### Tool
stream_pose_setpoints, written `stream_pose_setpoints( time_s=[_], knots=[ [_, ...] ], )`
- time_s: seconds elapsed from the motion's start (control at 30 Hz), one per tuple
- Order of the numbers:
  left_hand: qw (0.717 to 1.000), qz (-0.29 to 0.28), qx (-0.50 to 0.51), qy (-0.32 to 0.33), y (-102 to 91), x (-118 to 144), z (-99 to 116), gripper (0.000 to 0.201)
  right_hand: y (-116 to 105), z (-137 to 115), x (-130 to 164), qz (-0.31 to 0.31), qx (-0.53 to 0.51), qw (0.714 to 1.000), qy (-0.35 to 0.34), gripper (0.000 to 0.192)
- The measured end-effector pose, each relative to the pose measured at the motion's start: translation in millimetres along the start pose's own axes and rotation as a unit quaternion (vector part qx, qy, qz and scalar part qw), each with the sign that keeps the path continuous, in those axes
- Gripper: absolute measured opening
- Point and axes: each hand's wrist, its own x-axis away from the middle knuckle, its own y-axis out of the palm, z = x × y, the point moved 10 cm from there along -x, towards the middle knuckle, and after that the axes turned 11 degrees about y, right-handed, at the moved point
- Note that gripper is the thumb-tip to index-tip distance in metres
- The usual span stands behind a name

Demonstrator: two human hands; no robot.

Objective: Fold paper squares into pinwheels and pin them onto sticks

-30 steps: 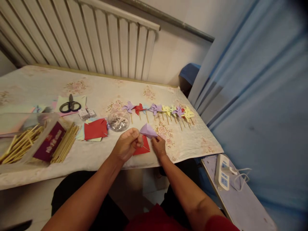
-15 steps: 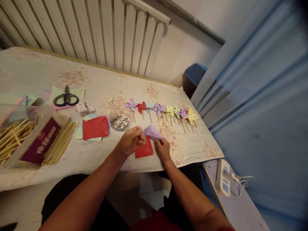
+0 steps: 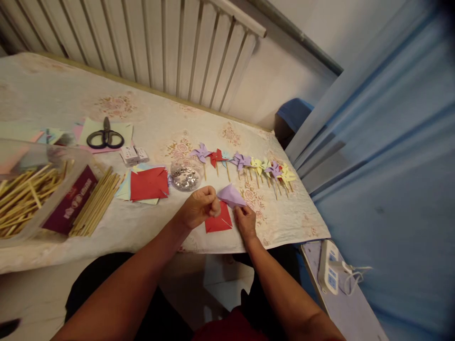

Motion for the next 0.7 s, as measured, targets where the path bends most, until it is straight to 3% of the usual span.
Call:
stream_pose_setpoints(
  time_s=[0.53, 0.7],
  knots=[
    [1.0, 0.013, 0.021, -0.005, -3.9, 2.0, -4.7, 0.041, -1.0, 3.7, 0.0, -0.003, -0.04, 0.999, 0.02, 0.033],
    [0.998, 0.022, 0.024, -0.047, -14.6, 4.3, -21.7, 0.037, 0.8, 7.6, -0.4, -0.008, -0.064, 0.996, 0.056, 0.031]
  ],
)
